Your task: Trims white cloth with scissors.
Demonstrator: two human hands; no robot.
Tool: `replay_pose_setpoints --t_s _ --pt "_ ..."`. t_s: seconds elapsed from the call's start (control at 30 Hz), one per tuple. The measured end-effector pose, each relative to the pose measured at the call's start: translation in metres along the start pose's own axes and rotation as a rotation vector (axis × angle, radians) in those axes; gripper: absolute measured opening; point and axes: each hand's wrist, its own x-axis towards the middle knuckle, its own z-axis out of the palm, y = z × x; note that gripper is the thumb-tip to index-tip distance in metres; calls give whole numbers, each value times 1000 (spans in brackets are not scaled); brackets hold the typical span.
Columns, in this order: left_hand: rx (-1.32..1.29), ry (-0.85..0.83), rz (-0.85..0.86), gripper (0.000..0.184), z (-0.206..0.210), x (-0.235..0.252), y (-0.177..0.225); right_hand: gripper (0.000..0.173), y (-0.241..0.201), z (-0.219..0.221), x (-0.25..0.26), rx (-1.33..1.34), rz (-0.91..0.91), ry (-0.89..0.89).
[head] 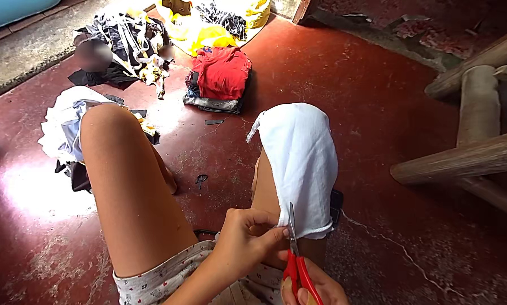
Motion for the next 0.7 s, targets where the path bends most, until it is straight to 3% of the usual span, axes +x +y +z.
replay_pose_setpoints --t_s 0.37,0.7 --pt "-8 -35 -1 14 0 1 0 39 1 -4 9 36 -16 -45" --pt "126 -52 117 14 -3 4 -3 40 -5 -5 15 80 13 -59"
